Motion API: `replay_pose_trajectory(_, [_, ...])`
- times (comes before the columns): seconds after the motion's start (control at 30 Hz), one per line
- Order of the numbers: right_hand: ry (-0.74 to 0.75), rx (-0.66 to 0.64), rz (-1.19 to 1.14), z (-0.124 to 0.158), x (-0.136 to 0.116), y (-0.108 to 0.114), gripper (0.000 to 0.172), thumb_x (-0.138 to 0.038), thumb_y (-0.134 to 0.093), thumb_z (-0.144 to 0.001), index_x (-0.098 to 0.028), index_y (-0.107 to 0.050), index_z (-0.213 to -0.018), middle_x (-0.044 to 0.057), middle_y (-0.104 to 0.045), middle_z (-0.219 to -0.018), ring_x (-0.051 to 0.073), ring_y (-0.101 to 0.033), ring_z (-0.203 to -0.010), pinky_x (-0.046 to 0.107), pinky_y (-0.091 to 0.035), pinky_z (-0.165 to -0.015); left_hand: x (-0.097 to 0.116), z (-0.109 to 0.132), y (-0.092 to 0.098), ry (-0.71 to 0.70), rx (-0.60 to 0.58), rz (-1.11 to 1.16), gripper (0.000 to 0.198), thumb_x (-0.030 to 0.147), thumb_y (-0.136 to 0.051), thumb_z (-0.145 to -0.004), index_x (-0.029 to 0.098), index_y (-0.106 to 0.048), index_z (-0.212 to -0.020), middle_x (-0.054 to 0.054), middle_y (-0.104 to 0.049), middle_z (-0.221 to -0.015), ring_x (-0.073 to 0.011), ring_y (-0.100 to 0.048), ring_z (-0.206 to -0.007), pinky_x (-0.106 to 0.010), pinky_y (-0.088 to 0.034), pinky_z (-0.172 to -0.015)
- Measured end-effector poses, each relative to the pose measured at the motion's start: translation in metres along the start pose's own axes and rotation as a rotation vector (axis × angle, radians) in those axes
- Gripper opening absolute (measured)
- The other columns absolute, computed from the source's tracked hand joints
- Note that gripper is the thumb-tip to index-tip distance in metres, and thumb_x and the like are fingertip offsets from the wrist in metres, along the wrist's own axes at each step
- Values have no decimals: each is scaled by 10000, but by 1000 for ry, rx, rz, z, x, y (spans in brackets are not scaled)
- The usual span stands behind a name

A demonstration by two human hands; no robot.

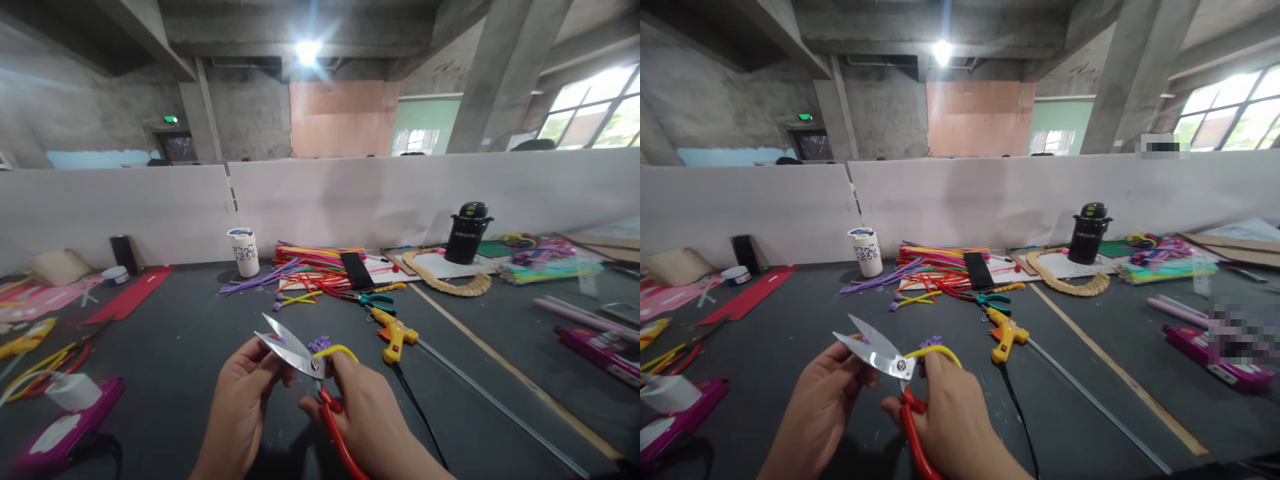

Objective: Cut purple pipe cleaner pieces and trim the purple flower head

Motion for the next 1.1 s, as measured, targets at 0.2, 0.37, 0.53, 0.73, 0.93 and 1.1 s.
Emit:
replay_pose_trajectory(0.2, [8,2,17,0,0,-3,395,-571,-528,-702,-187,-496,-787,26,-593,-680,169,-528,-579,231,-272,-498,0,0,-1,5,11,26,62,170,-678,-634,139,-624,-642,21,-577,-569,-62,-469,-486,-163,-401,-492])
replay_pose_trajectory(0.37, [8,-11,3,0,-2,-4,391,-571,-514,-712,-185,-496,-771,27,-594,-676,165,-524,-574,230,-274,-499,0,-2,-1,11,26,61,98,181,-707,-606,137,-634,-655,15,-592,-586,-58,-482,-485,-159,-412,-490])
replay_pose_trajectory(0.53, [7,-29,-14,-1,-4,-6,387,-568,-519,-712,-186,-494,-771,28,-594,-687,164,-519,-578,228,-277,-502,1,-2,-1,1,14,86,96,161,-707,-608,136,-644,-677,19,-589,-596,-53,-485,-488,-149,-417,-491])
replay_pose_trajectory(0.73, [5,-28,-24,-1,-4,-7,384,-567,-518,-713,-187,-487,-755,20,-585,-662,165,-513,-568,228,-271,-497,1,-1,1,-3,4,75,89,167,-696,-627,132,-641,-687,18,-585,-599,-49,-479,-488,-145,-413,-491])
replay_pose_trajectory(0.93, [8,-33,-51,-2,-5,-7,367,-553,-521,-717,-187,-484,-727,17,-578,-649,154,-498,-551,221,-268,-489,3,-2,1,0,11,67,95,169,-702,-618,126,-633,-667,17,-574,-582,-50,-477,-472,-148,-407,-470])
replay_pose_trajectory(1.1, [2,-39,-67,-3,-6,-6,368,-557,-509,-725,-191,-475,-704,11,-566,-623,143,-484,-529,215,-250,-482,5,-2,0,-5,-7,67,87,164,-700,-618,125,-632,-657,19,-570,-574,-51,-480,-463,-148,-403,-456])
Point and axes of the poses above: each hand's wrist, its own z-axis away from the middle knuckle, its own y-axis out of the back of the hand, x = y × z, the point moved 2 cm from there along -z, towards the middle knuckle
